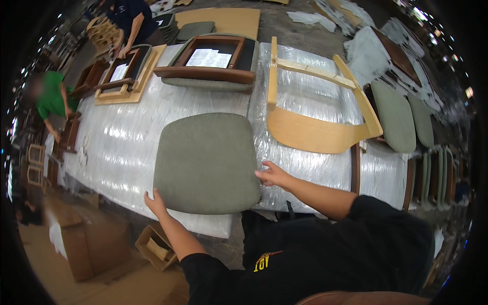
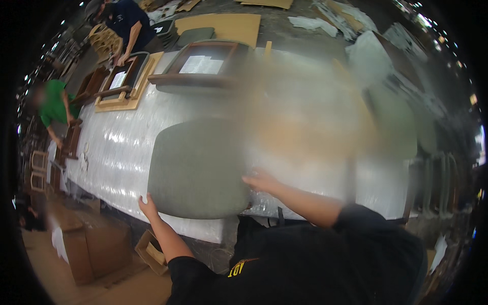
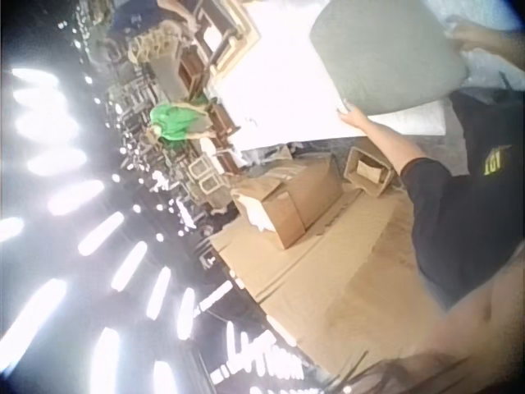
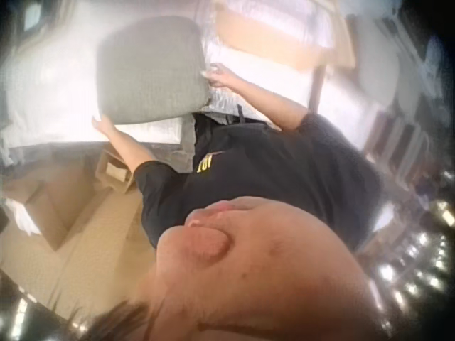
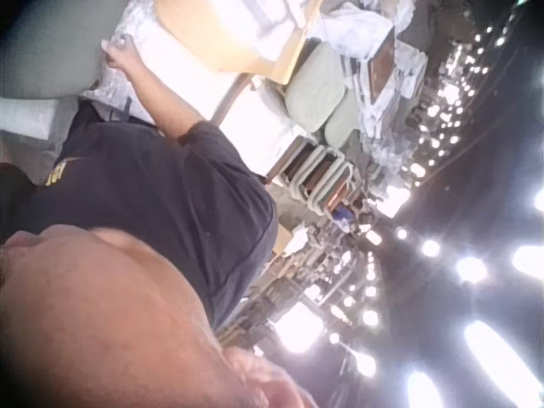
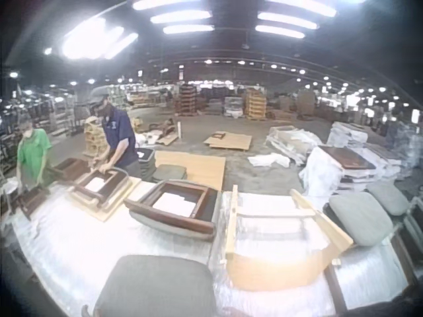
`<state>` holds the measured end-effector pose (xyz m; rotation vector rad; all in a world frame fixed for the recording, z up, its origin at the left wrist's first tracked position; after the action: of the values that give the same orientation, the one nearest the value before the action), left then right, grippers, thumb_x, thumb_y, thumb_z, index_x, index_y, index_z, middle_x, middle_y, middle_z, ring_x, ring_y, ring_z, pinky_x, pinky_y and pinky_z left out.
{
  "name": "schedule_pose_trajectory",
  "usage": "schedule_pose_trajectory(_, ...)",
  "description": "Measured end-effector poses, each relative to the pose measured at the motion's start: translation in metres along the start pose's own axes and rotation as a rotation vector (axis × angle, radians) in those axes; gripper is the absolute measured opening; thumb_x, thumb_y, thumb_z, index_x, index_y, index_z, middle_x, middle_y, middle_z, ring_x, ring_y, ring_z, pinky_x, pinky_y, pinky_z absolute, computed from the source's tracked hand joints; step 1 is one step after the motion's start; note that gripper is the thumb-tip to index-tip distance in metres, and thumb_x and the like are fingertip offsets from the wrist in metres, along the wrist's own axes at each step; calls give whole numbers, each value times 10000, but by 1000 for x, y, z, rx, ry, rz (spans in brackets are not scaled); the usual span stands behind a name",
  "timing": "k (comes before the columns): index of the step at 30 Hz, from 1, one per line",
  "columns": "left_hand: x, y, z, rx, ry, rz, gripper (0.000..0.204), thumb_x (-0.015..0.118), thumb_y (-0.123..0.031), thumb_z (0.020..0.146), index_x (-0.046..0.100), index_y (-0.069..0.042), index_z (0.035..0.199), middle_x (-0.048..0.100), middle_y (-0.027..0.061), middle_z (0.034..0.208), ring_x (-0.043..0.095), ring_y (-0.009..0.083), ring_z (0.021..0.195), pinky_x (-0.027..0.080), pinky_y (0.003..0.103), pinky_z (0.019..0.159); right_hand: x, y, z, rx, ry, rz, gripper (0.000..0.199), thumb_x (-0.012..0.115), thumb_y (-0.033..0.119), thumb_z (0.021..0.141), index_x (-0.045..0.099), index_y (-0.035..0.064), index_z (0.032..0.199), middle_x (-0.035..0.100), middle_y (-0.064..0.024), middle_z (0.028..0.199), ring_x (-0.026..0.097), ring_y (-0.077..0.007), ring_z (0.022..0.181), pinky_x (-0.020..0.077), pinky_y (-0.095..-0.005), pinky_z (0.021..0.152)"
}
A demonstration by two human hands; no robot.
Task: The person assembles chairs by attaching wooden legs and upholstered cushions to chair frames. They handle multiple chair components, including frames, legs, and cushions, and stack the assembled chairs on a workbench.
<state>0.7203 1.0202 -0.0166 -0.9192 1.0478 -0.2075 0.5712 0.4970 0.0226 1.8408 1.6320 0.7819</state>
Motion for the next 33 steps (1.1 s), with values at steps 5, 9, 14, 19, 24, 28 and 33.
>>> schedule_pose_trajectory(5, 23, 75, 31, -418, 501, -489, 543, 714, -412, 1000, 663, 94, 1193, 707, 173, 1137, 663, 256, 1041, 534, 416, 930, 71, 47, 44, -223, -89, 192, 851, 836, 324, 896, 393, -42, 1524, 630, -217, 1357, 611, -316, 1268, 461, -456, 1126)
schedule_pose_trajectory(9, -9, 55, -35, -678, 529, -888, 546, 638, -367, 1038, 621, 104, 1314, 702, 215, 1237, 696, 333, 1076, 559, 470, 943, 71, 148, -4, -477, -165, -131, 689, 839, 286, 879, 537, -28, 1413, 657, -168, 1304, 622, -267, 1217, 481, -424, 1071)
schedule_pose_trajectory(14, -39, -53, -141, -732, 923, -1194, 909, 532, -710, 992, 343, -93, 1633, 386, 140, 1666, 388, 354, 1512, 334, 540, 1240, 23, 291, -137, -735, 33, -279, 606, 788, 322, 915, 587, -16, 1376, 669, -136, 1290, 617, -211, 1201, 489, -383, 1033)
schedule_pose_trajectory(19, 3, -253, -206, -586, 972, -1548, 995, 463, -831, 950, 314, -132, 1642, 318, 118, 1687, 355, 344, 1517, 341, 517, 1240, -77, 356, -290, -1155, -120, -210, 667, 587, 525, 1014, 526, 50, 1478, 623, -144, 1409, 592, -253, 1313, 477, -446, 1107)
schedule_pose_trajectory(24, 31, -415, -249, -216, 950, -1514, 920, 366, -799, 1006, 253, -139, 1638, 349, 119, 1635, 400, 289, 1485, 437, 456, 1190, -74, 283, -305, -1027, -185, -109, 756, 452, 632, 1059, 398, 110, 1604, 465, -132, 1596, 452, -270, 1470, 376, -489, 1214)
schedule_pose_trajectory(28, 52, -496, -320, -329, 1126, -1770, 907, 371, -764, 1030, 277, -72, 1609, 398, 146, 1602, 531, 288, 1373, 504, 467, 1112, -92, 263, -251, -1190, -330, 46, 564, 677, 248, 1033, 498, 46, 1528, 562, -102, 1504, 514, -175, 1355, 428, -364, 1131)
schedule_pose_trajectory(33, 65, -558, -411, -35, 1448, -1417, 982, 335, -798, 1014, 215, -56, 1647, 388, 214, 1605, 616, 366, 1272, 524, 510, 1050, -223, 318, -338, -1232, -592, 3, 316, 720, 200, 976, 733, -7, 1213, 736, -45, 1199, 662, -122, 1049, 532, -335, 940)
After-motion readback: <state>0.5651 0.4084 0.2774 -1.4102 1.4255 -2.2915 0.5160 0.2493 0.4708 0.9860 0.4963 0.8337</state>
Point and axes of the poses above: each hand's wrist, its own z-axis towards the middle knuckle, its own x-axis out of the palm, y = z × x, the point moved 4 cm from there along z, towards the middle knuckle
